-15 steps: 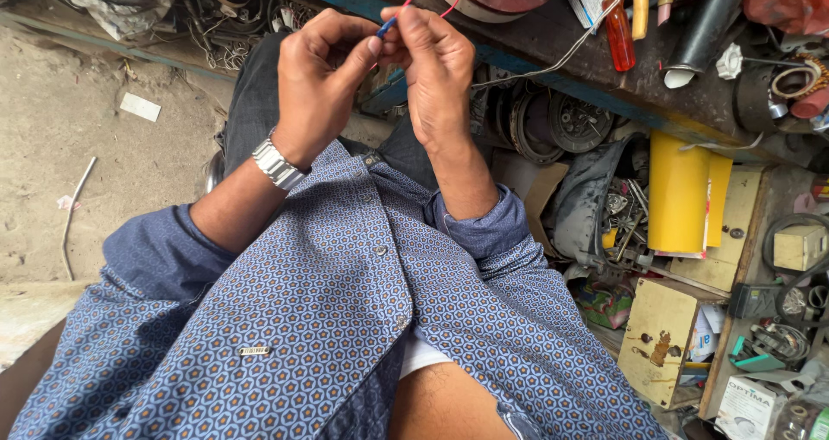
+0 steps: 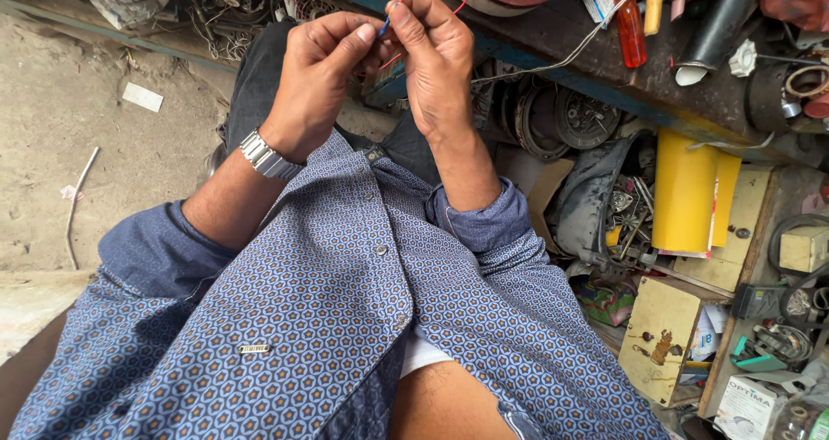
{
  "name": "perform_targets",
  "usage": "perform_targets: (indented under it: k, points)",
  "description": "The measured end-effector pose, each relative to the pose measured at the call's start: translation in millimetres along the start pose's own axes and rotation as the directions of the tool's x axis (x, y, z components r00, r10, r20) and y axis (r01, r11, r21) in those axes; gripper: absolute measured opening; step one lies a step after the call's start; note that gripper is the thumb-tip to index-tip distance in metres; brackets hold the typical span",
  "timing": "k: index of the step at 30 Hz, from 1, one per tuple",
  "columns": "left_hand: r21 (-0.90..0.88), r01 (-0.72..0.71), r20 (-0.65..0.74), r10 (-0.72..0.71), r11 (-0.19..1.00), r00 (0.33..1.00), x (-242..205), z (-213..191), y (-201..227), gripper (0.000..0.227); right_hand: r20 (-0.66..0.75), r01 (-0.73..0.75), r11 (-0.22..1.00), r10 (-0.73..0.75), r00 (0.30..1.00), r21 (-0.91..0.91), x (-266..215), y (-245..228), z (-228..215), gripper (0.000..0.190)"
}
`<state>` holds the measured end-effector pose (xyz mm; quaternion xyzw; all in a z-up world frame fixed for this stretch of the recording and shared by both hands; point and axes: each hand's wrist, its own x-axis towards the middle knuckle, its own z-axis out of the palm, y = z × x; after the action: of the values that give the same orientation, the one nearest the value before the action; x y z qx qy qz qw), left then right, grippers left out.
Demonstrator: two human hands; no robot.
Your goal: The person strips and twists red and blue wires, then wraps them with blue electrical tape. They use scissors to cut the tape and continue wrapping the wires, occasionally adjusting the connections.
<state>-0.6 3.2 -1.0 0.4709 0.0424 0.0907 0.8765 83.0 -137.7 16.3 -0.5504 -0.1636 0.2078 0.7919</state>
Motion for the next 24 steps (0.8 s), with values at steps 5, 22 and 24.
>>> perform_targets:
  k: [5, 22, 24]
  points:
    - [0.036, -0.001, 0.015, 0.001, 0.999, 1.0, 0, -3, 1, 0.02, -0.014, -0.029, 0.999, 0.029, 0.999, 0.036, -1, 0, -3, 0.013]
    - [0.091, -0.044, -0.052, 0.049, 0.995, 0.997, -7, 7, 14, 0.015, 0.041, 0.013, 0.996, -0.009, 0.999, -0.092, -7, -14, 7, 0.019]
    - [0.049, -0.054, -0.053, 0.057, 0.997, 0.997, -6, 7, 14, 0.015, 0.05, -0.041, 0.999, 0.043, 0.998, -0.035, -6, -17, 8, 0.023]
